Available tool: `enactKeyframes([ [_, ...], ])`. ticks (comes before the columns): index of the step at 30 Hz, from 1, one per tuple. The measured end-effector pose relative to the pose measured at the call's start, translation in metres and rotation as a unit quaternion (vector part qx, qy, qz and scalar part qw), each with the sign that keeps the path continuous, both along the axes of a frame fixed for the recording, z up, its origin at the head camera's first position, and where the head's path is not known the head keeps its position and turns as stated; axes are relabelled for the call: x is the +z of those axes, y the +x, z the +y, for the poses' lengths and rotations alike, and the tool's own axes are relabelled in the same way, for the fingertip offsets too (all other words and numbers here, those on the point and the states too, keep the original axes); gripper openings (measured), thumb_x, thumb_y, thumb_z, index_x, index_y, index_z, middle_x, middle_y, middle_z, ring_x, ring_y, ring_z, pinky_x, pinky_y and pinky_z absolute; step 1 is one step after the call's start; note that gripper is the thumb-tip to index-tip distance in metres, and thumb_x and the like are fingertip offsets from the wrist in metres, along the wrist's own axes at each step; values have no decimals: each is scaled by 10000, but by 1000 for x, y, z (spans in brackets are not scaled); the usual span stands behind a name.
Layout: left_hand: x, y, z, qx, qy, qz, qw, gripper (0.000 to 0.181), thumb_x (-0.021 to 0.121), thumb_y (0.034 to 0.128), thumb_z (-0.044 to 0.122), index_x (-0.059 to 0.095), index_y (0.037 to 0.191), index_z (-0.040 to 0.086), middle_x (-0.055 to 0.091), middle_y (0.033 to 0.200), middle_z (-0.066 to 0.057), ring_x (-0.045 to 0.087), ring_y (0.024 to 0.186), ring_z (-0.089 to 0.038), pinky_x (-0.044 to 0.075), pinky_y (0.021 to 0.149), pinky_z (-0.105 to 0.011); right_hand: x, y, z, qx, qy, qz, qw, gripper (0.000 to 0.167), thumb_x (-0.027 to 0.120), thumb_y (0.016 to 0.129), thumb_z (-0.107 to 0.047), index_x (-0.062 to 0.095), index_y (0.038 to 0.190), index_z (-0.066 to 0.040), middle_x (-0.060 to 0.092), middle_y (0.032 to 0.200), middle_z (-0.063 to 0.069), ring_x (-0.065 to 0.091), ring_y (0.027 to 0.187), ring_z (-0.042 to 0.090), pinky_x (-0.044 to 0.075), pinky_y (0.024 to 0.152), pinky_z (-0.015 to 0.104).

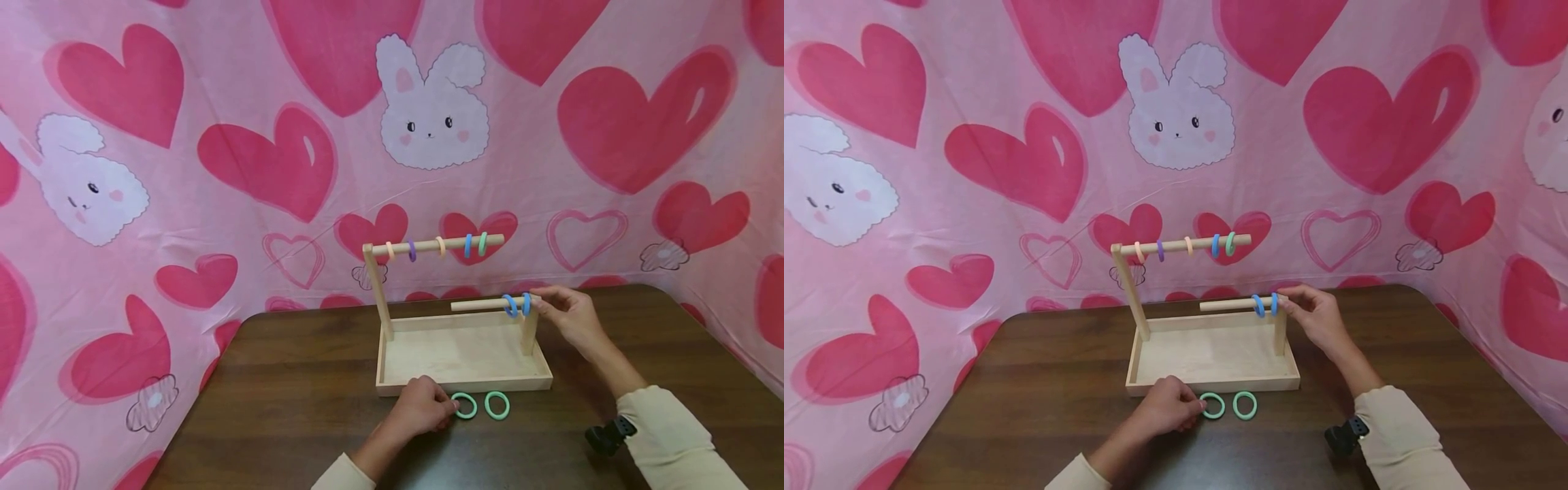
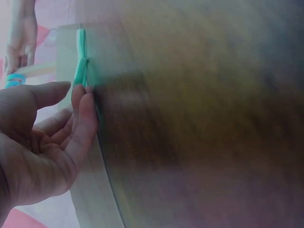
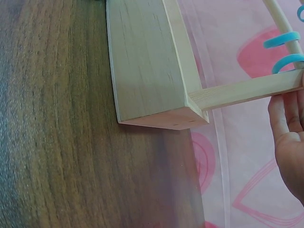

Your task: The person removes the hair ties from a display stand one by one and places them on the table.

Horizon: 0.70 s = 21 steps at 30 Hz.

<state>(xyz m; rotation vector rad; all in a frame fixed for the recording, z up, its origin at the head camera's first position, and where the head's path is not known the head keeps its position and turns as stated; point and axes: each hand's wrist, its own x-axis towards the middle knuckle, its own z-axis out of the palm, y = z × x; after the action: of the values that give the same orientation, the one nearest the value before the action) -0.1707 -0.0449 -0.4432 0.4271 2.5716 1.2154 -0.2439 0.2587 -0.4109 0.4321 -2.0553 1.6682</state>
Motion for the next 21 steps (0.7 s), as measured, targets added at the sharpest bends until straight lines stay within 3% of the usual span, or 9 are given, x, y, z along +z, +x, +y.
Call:
enactKeyframes([
  [3,-1,-1,0,-31,-258,202,9995,273,744,906,168,754,680,15,570,473,35,475,399,-52,396,429,-212,0,0,0,20,-34,6,10000,169,669,917,77,731,1073,54,715,906,-291,640,837,-106,518,718,76],
  [7,0,-1,1,-55,-440,411,9982,286,739,909,176,755,665,27,583,467,28,476,407,-48,386,436,-209,-1,0,0,-39,10,5,10000,168,674,916,72,730,1074,54,709,902,-299,637,837,-112,514,723,72],
  [14,5,-3,-1,-28,-947,947,9910,289,756,885,228,756,649,60,552,502,62,448,504,-73,370,488,-204,-1,-1,0,-54,11,15,10000,169,668,919,75,714,1081,88,709,905,-302,638,849,-115,514,742,64],
  [21,12,-8,-2,8,-872,1394,9864,192,743,887,203,778,735,91,633,570,45,468,559,-46,377,540,-197,-2,0,0,-4,-49,9,10000,170,668,918,78,723,1078,71,716,896,-285,644,837,-105,517,739,68],
])
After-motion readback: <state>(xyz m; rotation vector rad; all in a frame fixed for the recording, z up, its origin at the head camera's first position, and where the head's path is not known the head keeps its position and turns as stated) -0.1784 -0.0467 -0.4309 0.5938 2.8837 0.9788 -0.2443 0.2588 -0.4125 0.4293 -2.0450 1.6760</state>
